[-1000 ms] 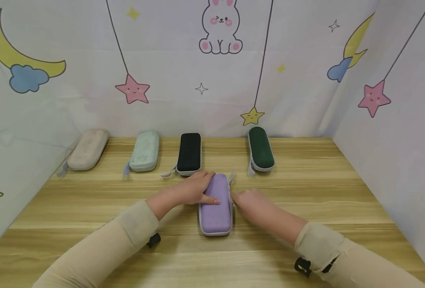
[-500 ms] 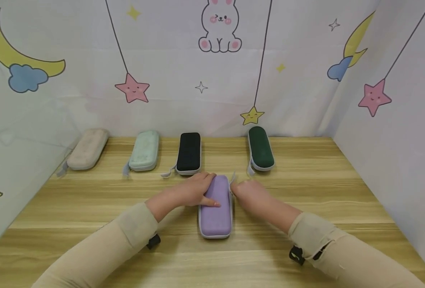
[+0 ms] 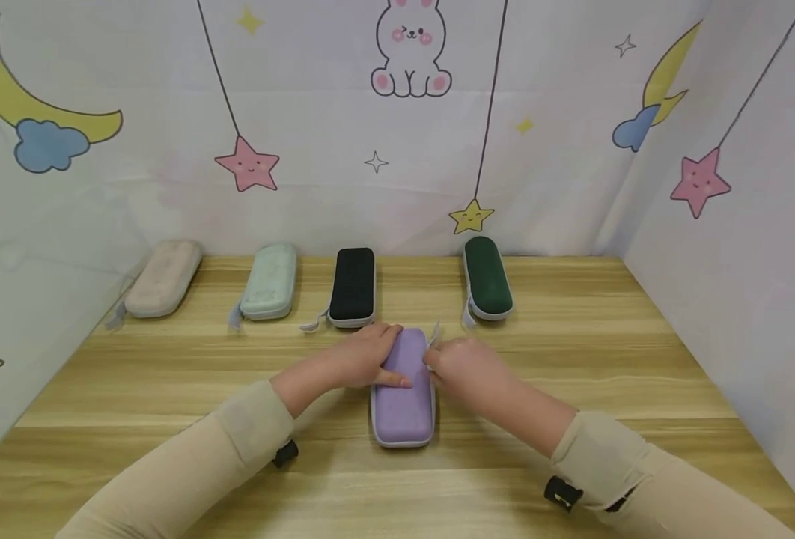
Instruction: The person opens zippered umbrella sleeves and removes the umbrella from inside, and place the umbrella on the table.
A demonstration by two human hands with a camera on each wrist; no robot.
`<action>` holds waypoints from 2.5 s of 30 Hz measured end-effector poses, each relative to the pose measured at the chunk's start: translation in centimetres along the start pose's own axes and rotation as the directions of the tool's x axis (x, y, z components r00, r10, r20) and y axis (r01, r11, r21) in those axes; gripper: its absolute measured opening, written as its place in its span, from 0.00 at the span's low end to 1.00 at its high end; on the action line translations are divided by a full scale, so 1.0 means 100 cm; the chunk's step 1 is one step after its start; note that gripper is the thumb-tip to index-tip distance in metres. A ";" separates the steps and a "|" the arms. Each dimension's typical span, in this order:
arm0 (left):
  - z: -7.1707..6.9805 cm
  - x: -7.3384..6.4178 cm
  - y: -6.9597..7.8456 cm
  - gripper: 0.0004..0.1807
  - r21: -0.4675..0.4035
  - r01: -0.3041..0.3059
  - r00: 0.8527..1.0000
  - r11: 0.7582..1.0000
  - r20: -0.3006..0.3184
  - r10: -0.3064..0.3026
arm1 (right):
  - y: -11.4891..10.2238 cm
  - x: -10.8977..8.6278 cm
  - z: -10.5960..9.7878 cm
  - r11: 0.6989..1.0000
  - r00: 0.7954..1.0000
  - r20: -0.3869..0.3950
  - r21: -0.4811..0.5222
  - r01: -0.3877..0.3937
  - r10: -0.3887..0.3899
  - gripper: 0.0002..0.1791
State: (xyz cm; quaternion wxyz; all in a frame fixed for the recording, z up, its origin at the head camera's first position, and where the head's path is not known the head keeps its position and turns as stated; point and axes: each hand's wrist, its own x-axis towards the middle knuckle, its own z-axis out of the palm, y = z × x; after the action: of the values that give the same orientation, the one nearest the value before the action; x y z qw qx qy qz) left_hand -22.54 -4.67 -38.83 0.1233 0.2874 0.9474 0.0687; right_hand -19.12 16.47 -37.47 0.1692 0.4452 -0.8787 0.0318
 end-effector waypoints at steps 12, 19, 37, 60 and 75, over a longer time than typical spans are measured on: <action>-0.002 -0.004 -0.001 0.50 0.018 -0.033 0.999 0.999 -0.031 0.034 | -0.052 0.004 -0.003 0.867 0.861 -0.108 -0.061 0.494 -0.498 0.15; 0.000 -0.003 0.000 0.48 -0.048 -0.045 0.998 0.998 -0.045 0.043 | -0.055 0.010 0.011 0.822 0.831 -0.010 -0.155 0.549 -0.557 0.11; 0.000 -0.019 -0.020 0.13 -0.488 0.266 0.953 0.832 0.001 -0.304 | -0.050 0.000 -0.005 0.828 0.825 -0.080 -0.104 0.552 -0.560 0.11; 0.000 -0.029 -0.011 0.13 -0.436 0.134 0.991 0.890 0.079 -0.110 | -0.039 -0.025 -0.002 0.948 0.942 -0.129 -0.117 0.295 -0.309 0.08; 0.005 -0.029 -0.006 0.16 -0.494 0.079 0.994 0.866 0.102 -0.032 | -0.061 0.007 0.001 0.948 0.925 0.210 -0.116 -0.297 0.316 0.36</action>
State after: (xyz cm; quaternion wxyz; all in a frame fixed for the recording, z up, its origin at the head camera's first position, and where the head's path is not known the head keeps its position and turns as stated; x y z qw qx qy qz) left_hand -20.43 -6.75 -38.89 0.2378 0.2214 0.8990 0.2936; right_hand -14.70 12.29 -37.93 0.0794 0.2956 -0.9516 -0.0291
